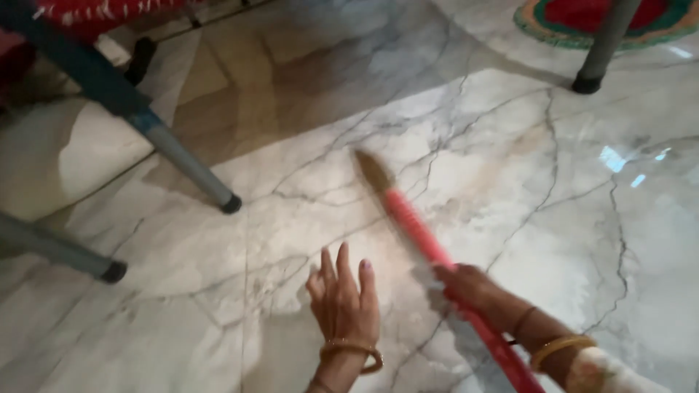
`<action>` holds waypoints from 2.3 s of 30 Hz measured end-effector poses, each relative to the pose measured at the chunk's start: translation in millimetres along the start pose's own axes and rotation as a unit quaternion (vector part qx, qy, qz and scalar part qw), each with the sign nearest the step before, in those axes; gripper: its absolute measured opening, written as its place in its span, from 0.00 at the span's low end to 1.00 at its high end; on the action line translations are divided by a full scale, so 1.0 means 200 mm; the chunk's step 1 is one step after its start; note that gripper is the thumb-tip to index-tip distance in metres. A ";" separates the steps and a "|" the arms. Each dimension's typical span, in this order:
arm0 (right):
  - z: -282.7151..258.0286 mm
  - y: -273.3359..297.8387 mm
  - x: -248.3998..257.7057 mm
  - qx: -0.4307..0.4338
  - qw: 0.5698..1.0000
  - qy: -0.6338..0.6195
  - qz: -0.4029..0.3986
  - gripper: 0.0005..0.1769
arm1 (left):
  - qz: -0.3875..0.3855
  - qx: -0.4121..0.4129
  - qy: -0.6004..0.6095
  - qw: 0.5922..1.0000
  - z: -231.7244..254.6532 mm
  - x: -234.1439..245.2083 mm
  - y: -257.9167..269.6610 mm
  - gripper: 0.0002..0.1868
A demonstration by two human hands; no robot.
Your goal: The person sweeps debris across a marble floor by hand using a long-handled brush.
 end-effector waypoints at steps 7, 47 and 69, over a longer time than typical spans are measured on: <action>-0.40 0.19 0.42 0.257 0.888 0.308 0.225 0.25 | -0.042 -0.019 0.048 0.998 -0.02 -0.17 0.07 0.29; -0.40 0.36 0.12 0.041 0.972 0.203 0.114 0.27 | -0.116 -0.084 0.070 0.987 0.28 -0.56 -0.41 0.36; -0.85 0.08 -0.51 0.077 0.960 0.235 0.129 0.27 | -0.057 0.013 0.132 0.990 -0.10 -0.39 -0.79 0.34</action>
Point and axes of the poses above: each hand's wrist, its own y-axis away from the middle knuckle, its own x-axis out of the back of the hand, z = x × y, the point moved 10 cm from there along -y, towards the middle knuckle, and after that the axes turned 9 degrees about -y, right-handed, at the moved point
